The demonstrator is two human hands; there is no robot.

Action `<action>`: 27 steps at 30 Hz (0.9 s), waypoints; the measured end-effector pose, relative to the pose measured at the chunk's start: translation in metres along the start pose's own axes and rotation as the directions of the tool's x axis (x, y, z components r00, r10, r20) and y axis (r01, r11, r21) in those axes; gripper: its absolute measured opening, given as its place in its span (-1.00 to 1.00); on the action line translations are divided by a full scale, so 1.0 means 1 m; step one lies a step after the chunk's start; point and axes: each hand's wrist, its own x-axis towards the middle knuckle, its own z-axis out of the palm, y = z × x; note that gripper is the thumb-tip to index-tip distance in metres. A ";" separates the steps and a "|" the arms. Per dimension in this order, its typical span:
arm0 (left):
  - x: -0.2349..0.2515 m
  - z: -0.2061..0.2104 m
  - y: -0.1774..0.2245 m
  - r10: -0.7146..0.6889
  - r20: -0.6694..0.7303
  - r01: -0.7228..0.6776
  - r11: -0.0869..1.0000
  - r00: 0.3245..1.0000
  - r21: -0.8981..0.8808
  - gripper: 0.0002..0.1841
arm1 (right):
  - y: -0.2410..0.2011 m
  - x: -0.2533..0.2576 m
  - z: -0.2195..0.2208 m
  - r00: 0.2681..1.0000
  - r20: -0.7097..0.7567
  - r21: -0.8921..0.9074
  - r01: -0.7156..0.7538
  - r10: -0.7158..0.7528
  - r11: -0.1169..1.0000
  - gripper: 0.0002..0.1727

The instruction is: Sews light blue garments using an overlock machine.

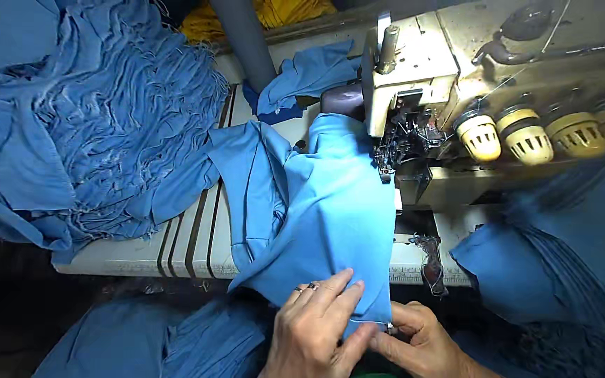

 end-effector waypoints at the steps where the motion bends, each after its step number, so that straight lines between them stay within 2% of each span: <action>1: -0.001 0.012 -0.003 0.020 -0.042 -0.019 0.999 0.999 0.031 -0.67 | 0.000 0.001 0.000 1.000 0.017 0.006 0.003 -0.003 1.000 -0.80; 2: 0.000 0.020 -0.005 -0.009 -0.093 0.008 1.000 0.996 -0.011 -0.72 | -0.001 0.001 -0.001 0.999 0.035 0.016 -0.002 0.001 1.000 -0.80; 3: 0.004 0.021 -0.005 -0.115 -0.125 0.098 0.986 0.986 -0.134 -0.76 | -0.002 0.002 -0.002 0.999 0.052 0.031 -0.014 0.013 0.999 -0.82; 4: 0.013 0.018 -0.004 -0.292 -0.123 0.240 0.916 0.949 -0.320 -0.78 | -0.004 0.003 -0.003 0.997 0.072 0.052 -0.032 0.028 0.998 -0.83; 5: 0.025 0.011 -0.003 -0.490 -0.083 0.385 0.768 0.868 -0.511 -0.80 | -0.006 0.003 -0.005 0.995 0.092 0.078 -0.054 0.047 0.996 -0.84; 6: 0.036 0.000 -0.005 -0.637 -0.024 0.463 0.585 0.771 -0.665 -0.80 | -0.007 0.003 -0.007 0.992 0.106 0.106 -0.078 0.067 0.991 -0.85; 7: 0.045 -0.012 -0.007 -0.691 -0.015 0.457 0.494 0.722 -0.739 -0.82 | -0.008 0.003 -0.009 0.990 0.115 0.132 -0.099 0.084 0.986 -0.85; 8: 0.050 -0.022 -0.010 -0.661 -0.054 0.416 0.532 0.748 -0.737 -0.86 | -0.008 0.002 -0.012 0.988 0.119 0.151 -0.112 0.095 0.982 -0.86; 10: 0.050 -0.037 -0.009 -0.412 -0.112 0.284 0.778 0.904 -0.561 -0.93 | -0.009 0.000 -0.016 0.987 0.121 0.167 -0.126 0.107 0.978 -0.86; 11: 0.048 -0.041 -0.005 -0.250 -0.063 0.195 0.868 0.966 -0.457 -0.96 | -0.009 -0.002 -0.019 0.987 0.121 0.169 -0.128 0.109 0.977 -0.85; 12: 0.047 -0.040 0.002 -0.120 0.001 0.111 0.911 0.993 -0.397 -0.95 | -0.009 -0.003 -0.021 0.987 0.122 0.174 -0.129 0.109 0.976 -0.84; 14: 0.043 -0.028 0.009 0.042 0.119 -0.004 0.954 0.992 -0.298 -0.91 | -0.009 -0.006 -0.025 0.987 0.114 0.191 -0.133 0.112 0.973 -0.80; 17: 0.046 -0.008 0.006 0.149 0.183 -0.123 0.982 0.972 -0.147 -0.85 | -0.014 -0.001 -0.027 0.988 0.048 0.207 -0.156 0.149 0.966 -0.77; 20: 0.067 -0.002 -0.002 0.253 0.130 -0.259 0.965 0.959 0.033 -0.83 | -0.022 0.016 -0.026 0.982 -0.039 0.273 -0.170 0.187 0.947 -0.63; 23: 0.090 0.003 -0.013 0.351 0.059 -0.355 0.914 0.935 0.196 -0.80 | -0.024 0.039 -0.026 0.978 -0.120 0.304 -0.127 0.170 0.944 -0.58; 25: 0.104 0.003 -0.015 0.370 0.043 -0.368 0.892 0.928 0.261 -0.79 | -0.023 0.053 -0.025 0.970 -0.191 0.288 -0.093 0.152 0.953 -0.63; 27: 0.117 0.005 -0.013 0.372 0.027 -0.362 0.882 0.928 0.300 -0.79 | -0.019 0.064 -0.023 0.952 -0.269 0.262 -0.075 0.148 0.962 -0.77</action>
